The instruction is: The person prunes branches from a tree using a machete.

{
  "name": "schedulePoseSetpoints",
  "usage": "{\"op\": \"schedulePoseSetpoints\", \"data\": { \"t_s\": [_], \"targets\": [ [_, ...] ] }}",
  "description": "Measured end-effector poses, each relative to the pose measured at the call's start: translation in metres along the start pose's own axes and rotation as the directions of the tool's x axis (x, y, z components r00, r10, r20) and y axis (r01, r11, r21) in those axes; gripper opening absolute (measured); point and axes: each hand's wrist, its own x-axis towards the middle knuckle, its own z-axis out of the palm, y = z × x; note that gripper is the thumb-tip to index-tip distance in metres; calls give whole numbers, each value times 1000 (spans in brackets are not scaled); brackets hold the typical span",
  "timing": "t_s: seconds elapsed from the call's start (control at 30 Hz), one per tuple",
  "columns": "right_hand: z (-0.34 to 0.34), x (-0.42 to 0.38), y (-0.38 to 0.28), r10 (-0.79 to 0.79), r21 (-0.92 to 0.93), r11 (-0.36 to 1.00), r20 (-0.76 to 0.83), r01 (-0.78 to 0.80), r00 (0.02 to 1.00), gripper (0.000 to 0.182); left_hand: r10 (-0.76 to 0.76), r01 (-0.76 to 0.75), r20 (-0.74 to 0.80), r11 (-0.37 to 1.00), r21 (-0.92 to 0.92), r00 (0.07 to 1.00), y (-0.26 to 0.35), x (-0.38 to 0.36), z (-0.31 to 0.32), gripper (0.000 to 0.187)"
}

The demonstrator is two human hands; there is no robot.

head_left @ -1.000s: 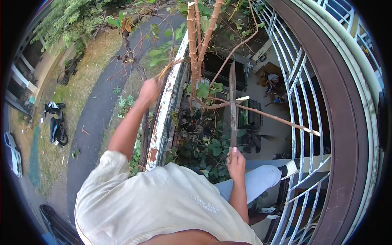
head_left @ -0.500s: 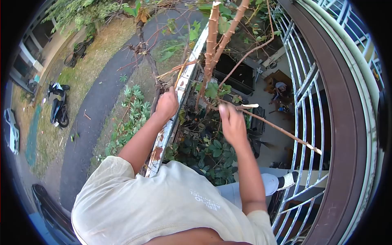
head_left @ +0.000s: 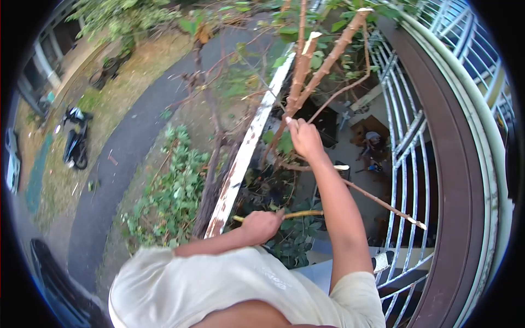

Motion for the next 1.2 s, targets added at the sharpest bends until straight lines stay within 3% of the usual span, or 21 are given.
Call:
{"op": "schedulePoseSetpoints", "data": {
  "t_s": [0.07, 0.13, 0.2, 0.27, 0.3, 0.33, 0.37, 0.43, 0.5, 0.53, 0.57, 0.6, 0.63, 0.7, 0.73, 0.77, 0.87, 0.9, 1.07, 1.13, 1.2],
  "targets": [
    [-24, -37, -3, 35, 62, 998, -28, -33, 999, 56, -7, 20, -240, 998, 51, 971, -22, 8, -43, 34],
    [-59, -73, -5, 6, 247, 969, -76, 13, 997, 51, -130, 153, -218, 984, 91, 967, -31, -2, -126, 28],
    [-78, -118, 8, 35, 313, 950, -131, 8, 991, 47, -12, 71, -392, 988, 137, 920, -84, -5, -166, 32],
    [-85, -167, 33, 142, 363, 928, -140, -82, 980, 46, -161, 173, -332, 985, 9, 929, -122, -9, -224, 29],
    [-90, -193, 38, 217, 395, 906, -119, -155, 969, 46, -150, 233, -375, 954, 187, 915, -178, -2, -242, 28],
    [-94, -218, 41, 290, 426, 877, -98, -223, 952, 45, -165, 368, -508, 870, 329, 845, -223, 4, -263, 29],
    [-92, -244, 49, 347, 467, 843, -89, -269, 934, 45, -129, 440, -650, 830, 342, 749, -290, 10, -278, 35],
    [-77, -293, 64, 465, 562, 746, -53, -358, 884, 46, -16, 851, -918, 382, 361, 397, -337, 20, -290, 47],
    [-50, -338, 75, 532, 622, 675, -36, -397, 846, 47, 2, 878, -936, 348, 330, 351, -343, 56, -275, 55],
    [-33, -359, 81, 619, 714, 547, 7, -437, 785, 48, -4, 907, -955, 314, 279, 296, -337, 72, -270, 64],
    [-23, -371, 82, 694, 789, 402, 69, -465, 717, 49, -337, 707, -760, 673, 219, 556, -263, 84, -277, 74],
    [-20, -378, 79, 703, 790, 391, 75, -473, 707, 49, -235, 446, -706, 886, 126, 668, -227, 109, -256, 73],
    [-20, -382, 73, 742, 796, 300, 151, -525, 653, 50, -143, 286, -652, 951, 117, 744, -184, 134, -231, 68],
    [-17, -383, 74, 769, 807, 183, 238, -561, 593, 53, -50, 180, -437, 948, 261, 898, -120, 184, -195, 66],
    [-18, -380, 74, 772, 806, 177, 242, -564, 588, 53, -9, 220, -497, 904, 366, 868, -111, 211, -171, 65],
    [-20, -376, 73, 769, 815, 166, 245, -556, 590, 53, -58, 259, -419, 860, 439, 906, -109, 236, -159, 54],
    [-14, -375, 81, 757, 841, 167, 225, -515, 613, 53, -25, 271, -427, 805, 528, 904, -141, 287, -143, 42],
    [-12, -378, 86, 751, 848, 166, 222, -503, 622, 52, -50, 257, -430, 860, 440, 901, -140, 287, -144, 29],
    [-10, -375, 86, 743, 827, 135, 280, -546, 608, 55, -109, 218, -298, 907, 360, 948, -175, 234, -164, 27],
    [-13, -370, 85, 732, 831, 118, 297, -544, 613, 51, 100, -20, -429, 982, 186, 898, -192, 206, -154, 45],
    [-10, -362, 89, 719, 830, 98, 322, -549, 616, 52, 96, -18, -398, 980, 196, 912, -185, 212, -164, 44]
  ]
}}
